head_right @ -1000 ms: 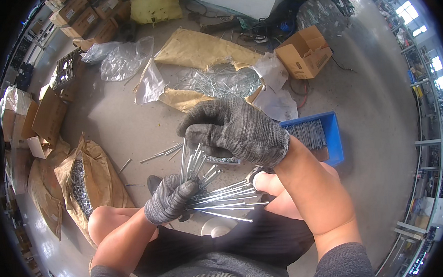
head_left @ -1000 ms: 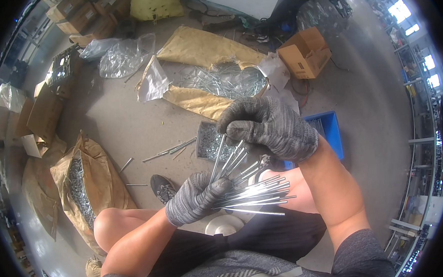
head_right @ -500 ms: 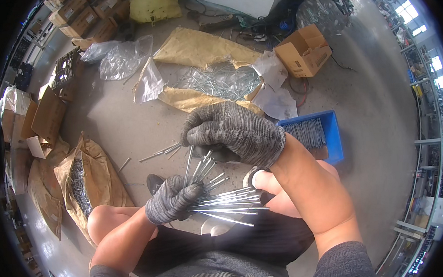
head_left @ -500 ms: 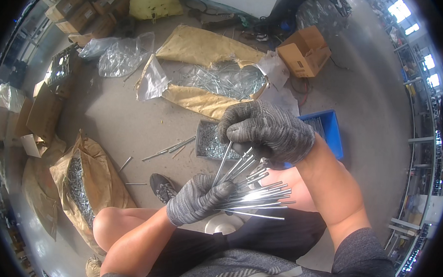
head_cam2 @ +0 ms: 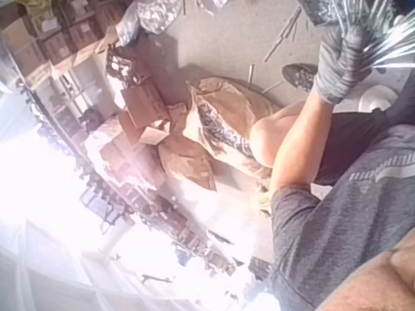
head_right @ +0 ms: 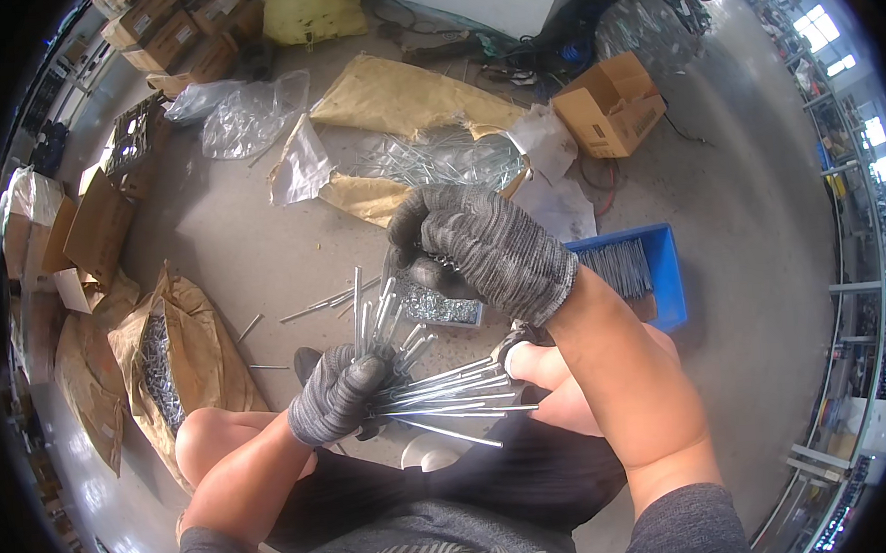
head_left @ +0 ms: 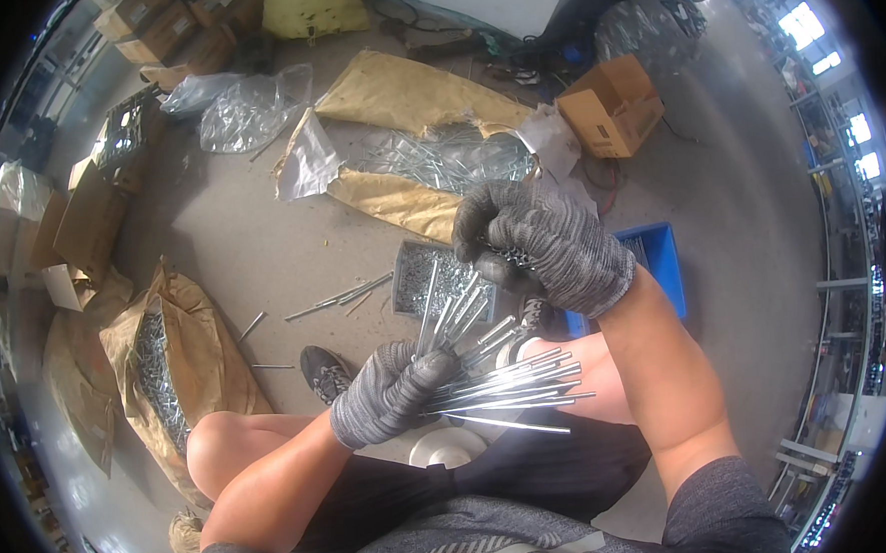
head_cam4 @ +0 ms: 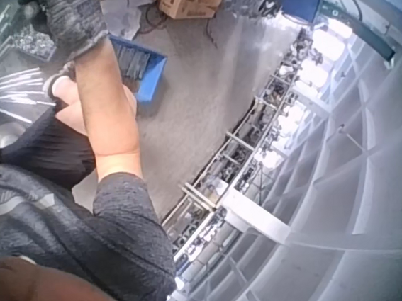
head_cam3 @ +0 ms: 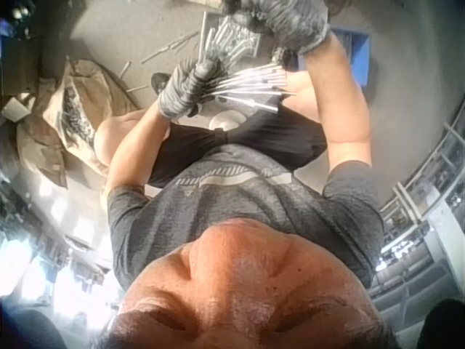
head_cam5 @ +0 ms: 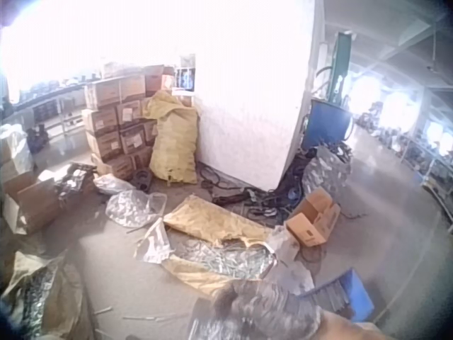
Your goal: The worker is sorting and organizing a bundle of long metal rods/spikes into a blue plastic bin in an industrial setting.
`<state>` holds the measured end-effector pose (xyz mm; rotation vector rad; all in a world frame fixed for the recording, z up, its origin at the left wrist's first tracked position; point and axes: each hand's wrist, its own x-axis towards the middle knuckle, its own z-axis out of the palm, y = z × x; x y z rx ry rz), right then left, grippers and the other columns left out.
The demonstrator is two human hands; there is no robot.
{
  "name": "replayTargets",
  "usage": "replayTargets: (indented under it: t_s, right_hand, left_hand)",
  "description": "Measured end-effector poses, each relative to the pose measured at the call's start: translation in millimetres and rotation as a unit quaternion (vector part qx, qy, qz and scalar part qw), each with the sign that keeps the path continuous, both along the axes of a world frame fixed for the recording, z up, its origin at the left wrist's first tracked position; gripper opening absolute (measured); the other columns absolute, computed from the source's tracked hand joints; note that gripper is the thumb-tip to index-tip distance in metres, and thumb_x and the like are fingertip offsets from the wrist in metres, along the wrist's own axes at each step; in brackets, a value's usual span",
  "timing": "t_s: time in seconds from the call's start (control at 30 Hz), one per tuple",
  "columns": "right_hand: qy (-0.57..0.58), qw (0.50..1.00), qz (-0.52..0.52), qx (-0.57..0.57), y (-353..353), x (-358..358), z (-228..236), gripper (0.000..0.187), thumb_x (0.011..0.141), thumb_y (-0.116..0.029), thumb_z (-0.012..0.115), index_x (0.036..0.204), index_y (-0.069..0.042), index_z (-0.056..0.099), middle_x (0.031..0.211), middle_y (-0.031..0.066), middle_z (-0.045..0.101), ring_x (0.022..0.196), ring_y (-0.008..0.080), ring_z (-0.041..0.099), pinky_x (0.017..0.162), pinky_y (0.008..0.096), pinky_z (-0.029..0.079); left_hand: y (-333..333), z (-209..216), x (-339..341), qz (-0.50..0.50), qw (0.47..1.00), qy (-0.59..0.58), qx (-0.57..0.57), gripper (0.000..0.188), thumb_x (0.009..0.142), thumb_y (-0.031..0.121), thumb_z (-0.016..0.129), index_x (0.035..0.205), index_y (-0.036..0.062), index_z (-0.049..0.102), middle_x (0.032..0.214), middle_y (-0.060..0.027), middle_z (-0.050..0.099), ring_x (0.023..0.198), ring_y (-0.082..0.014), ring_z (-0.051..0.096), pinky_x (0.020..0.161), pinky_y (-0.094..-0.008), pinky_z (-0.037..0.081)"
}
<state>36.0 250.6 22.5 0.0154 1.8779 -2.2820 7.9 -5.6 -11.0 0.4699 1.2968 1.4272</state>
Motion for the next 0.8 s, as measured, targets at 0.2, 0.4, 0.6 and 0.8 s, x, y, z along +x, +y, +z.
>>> replayTargets:
  t_s: [0.2,0.4,0.6,0.8]
  right_hand:
    - [-0.106,0.993,-0.046,-0.006,-12,0,32,0.022,0.100,-0.018,0.057,0.114,-0.001,0.061,0.094,0.0044,0.067,0.072,0.0055,0.055,0.060,0.0181,0.047]
    - [-0.110,0.989,-0.094,-0.032,-12,-3,28,0.021,0.100,-0.019,0.056,0.108,-0.002,0.064,0.091,0.0056,0.067,0.071,0.0064,0.056,0.059,0.0175,0.047]
    - [-0.180,0.979,-0.033,-0.090,-8,-2,-22,0.023,0.099,-0.018,0.051,0.105,0.000,0.064,0.089,0.0103,0.067,0.071,0.0100,0.059,0.060,0.0173,0.049]
    - [-0.146,0.973,-0.075,-0.160,-4,2,-12,0.021,0.100,-0.011,0.052,0.116,0.001,0.059,0.101,0.0107,0.064,0.081,0.0111,0.060,0.069,0.0205,0.055]
  left_hand:
    - [0,0,-2,-0.005,1.000,-0.023,-0.010,0.073,0.092,0.070,0.050,0.093,-0.0017,0.062,0.063,-0.0090,0.059,0.045,-0.0126,0.052,0.039,-0.0253,0.039]
    - [0,1,2,0.035,0.999,-0.024,-0.015,0.075,0.090,0.072,0.050,0.093,-0.0016,0.063,0.062,-0.0090,0.058,0.043,-0.0133,0.051,0.038,-0.0262,0.038]
    - [2,-5,2,0.013,1.000,-0.028,-0.001,0.074,0.089,0.072,0.052,0.094,-0.0012,0.062,0.062,-0.0083,0.057,0.043,-0.0133,0.051,0.037,-0.0260,0.038]
    - [1,-5,3,0.010,0.999,-0.043,-0.012,0.071,0.090,0.070,0.053,0.093,-0.0006,0.062,0.064,-0.0080,0.058,0.045,-0.0130,0.051,0.038,-0.0256,0.037]
